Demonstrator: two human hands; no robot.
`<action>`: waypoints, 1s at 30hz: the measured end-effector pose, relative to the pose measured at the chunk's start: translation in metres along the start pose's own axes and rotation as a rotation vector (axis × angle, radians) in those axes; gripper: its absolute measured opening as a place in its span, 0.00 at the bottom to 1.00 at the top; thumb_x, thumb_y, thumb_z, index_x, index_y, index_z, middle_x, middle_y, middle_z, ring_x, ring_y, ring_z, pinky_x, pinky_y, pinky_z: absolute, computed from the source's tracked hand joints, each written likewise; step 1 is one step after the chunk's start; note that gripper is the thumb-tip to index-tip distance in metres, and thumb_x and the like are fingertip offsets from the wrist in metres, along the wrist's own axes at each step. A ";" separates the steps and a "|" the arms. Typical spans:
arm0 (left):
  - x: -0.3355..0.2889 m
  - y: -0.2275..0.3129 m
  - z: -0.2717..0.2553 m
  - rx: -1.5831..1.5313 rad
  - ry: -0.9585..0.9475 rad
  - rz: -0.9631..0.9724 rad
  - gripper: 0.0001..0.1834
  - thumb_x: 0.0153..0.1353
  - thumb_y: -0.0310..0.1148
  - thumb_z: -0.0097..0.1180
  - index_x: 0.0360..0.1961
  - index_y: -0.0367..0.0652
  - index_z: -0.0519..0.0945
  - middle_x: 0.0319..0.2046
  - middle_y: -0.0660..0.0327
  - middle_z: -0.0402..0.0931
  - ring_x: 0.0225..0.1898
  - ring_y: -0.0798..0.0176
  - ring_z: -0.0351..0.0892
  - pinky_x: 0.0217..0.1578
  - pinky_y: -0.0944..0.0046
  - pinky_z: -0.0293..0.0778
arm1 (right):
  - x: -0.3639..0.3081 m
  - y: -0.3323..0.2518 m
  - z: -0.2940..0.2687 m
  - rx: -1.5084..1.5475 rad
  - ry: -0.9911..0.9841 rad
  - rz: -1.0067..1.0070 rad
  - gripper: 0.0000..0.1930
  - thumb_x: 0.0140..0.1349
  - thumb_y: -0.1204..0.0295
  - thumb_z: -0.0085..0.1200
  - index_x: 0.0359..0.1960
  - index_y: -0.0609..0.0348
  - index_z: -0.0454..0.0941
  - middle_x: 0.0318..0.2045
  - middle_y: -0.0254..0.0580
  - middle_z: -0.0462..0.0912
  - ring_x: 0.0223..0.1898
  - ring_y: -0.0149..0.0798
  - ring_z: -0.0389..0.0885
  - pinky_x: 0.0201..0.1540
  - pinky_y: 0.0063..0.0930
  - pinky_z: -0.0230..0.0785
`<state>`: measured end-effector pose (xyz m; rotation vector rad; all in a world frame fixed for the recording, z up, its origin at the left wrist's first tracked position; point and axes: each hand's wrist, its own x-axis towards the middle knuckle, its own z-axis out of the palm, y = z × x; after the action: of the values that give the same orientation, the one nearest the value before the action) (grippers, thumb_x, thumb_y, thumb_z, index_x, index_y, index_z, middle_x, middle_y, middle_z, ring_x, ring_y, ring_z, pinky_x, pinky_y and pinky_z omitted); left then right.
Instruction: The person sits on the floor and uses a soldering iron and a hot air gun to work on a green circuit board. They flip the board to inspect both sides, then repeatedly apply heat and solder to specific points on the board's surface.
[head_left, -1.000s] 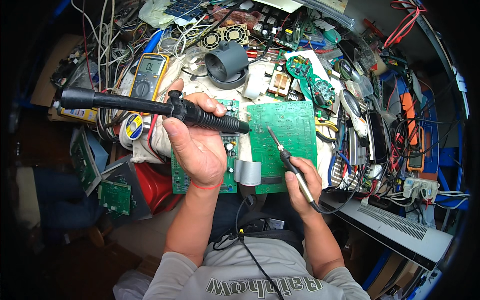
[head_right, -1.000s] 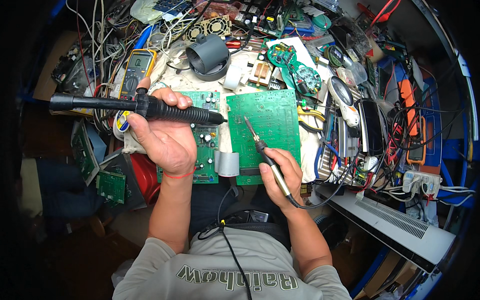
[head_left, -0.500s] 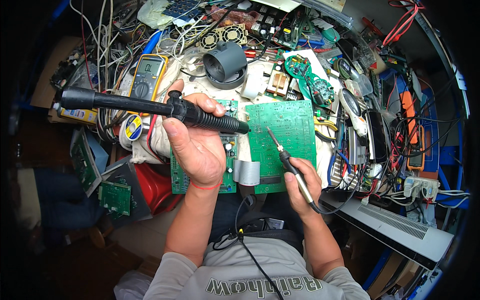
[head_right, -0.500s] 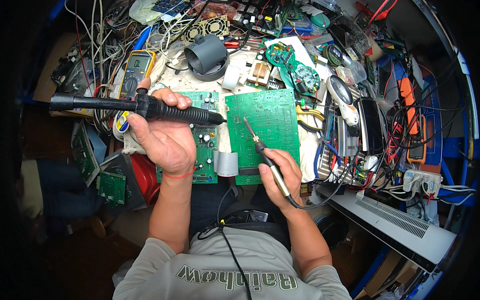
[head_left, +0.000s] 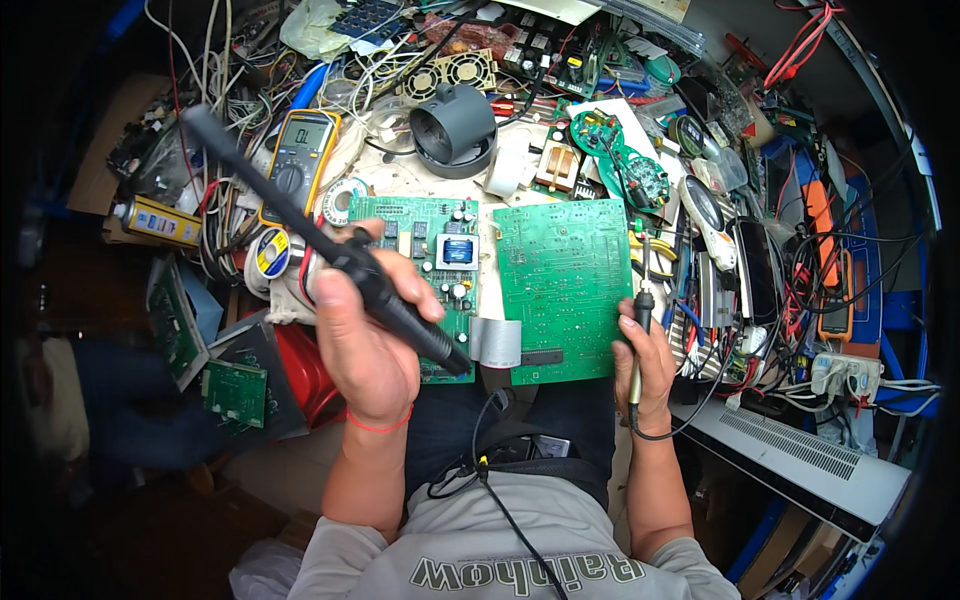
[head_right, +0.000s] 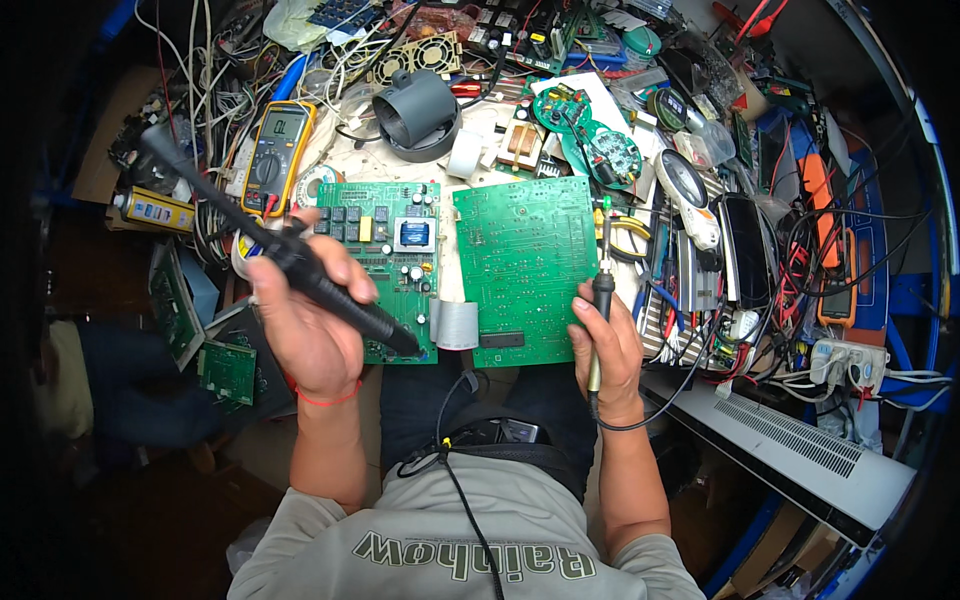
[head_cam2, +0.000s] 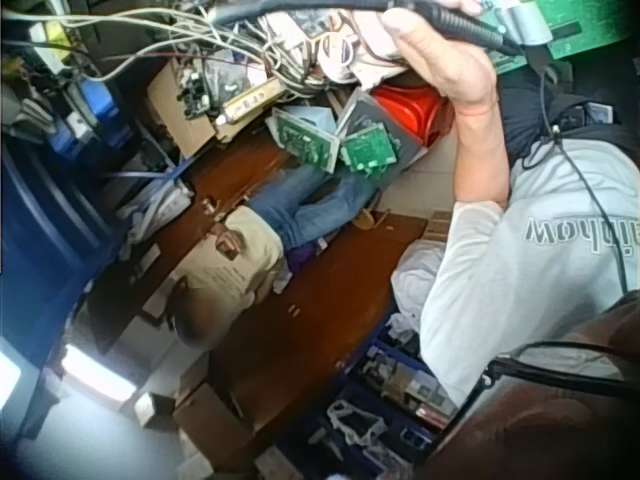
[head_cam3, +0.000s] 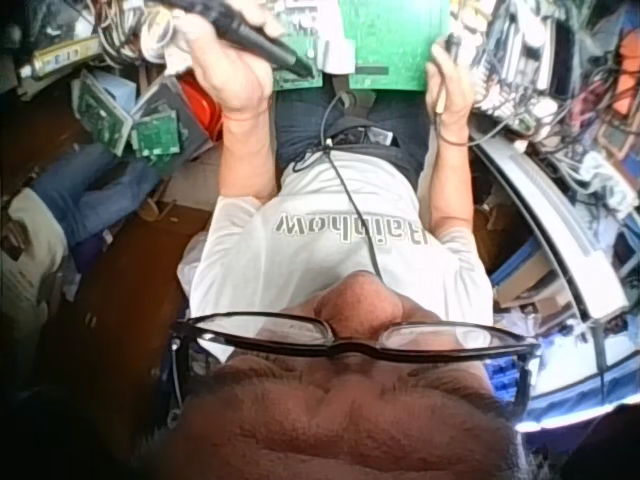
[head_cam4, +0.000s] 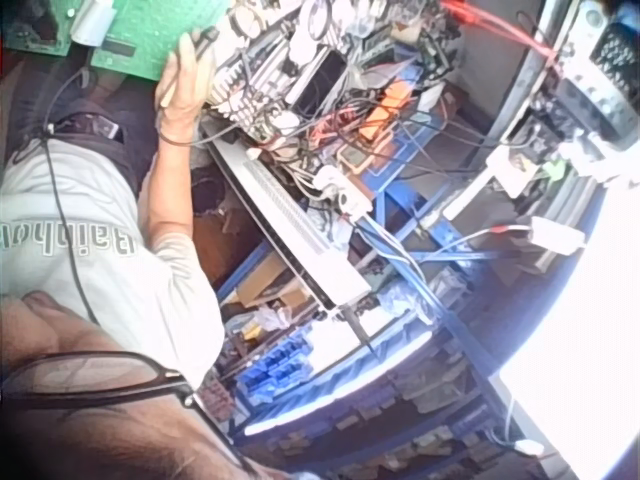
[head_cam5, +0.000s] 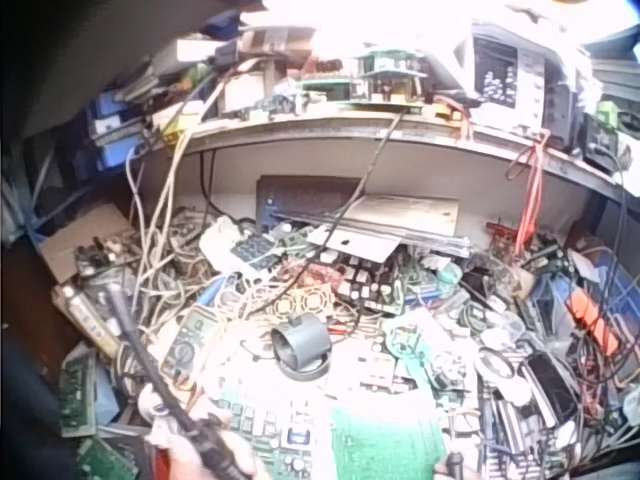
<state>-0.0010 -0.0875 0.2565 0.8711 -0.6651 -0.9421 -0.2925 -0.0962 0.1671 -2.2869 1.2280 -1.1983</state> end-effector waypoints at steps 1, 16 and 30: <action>-0.005 -0.003 -0.002 0.039 -0.033 -0.061 0.35 0.80 0.59 0.35 0.62 0.32 0.66 0.31 0.58 0.75 0.28 0.64 0.77 0.31 0.65 0.76 | 0.000 0.000 0.001 0.012 -0.012 -0.008 0.19 0.65 0.79 0.64 0.57 0.58 0.78 0.51 0.59 0.85 0.55 0.59 0.85 0.59 0.46 0.77; -0.033 -0.023 -0.002 0.375 -0.221 -0.432 0.27 0.81 0.51 0.41 0.59 0.34 0.69 0.50 0.43 0.83 0.30 0.65 0.84 0.28 0.71 0.77 | 0.005 -0.032 -0.006 0.560 0.220 0.051 0.14 0.77 0.70 0.53 0.59 0.61 0.71 0.54 0.61 0.82 0.57 0.58 0.83 0.62 0.53 0.74; -0.053 0.016 -0.007 0.516 -0.036 -0.356 0.29 0.53 0.20 0.73 0.53 0.40 0.72 0.40 0.65 0.76 0.35 0.78 0.75 0.36 0.75 0.72 | 0.035 -0.094 0.049 1.175 0.139 0.019 0.11 0.80 0.69 0.45 0.58 0.54 0.64 0.56 0.60 0.75 0.65 0.58 0.74 0.67 0.59 0.68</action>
<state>-0.0124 -0.0329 0.2602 1.4679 -0.8167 -1.1242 -0.1918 -0.0743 0.2102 -1.3079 0.3331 -1.5045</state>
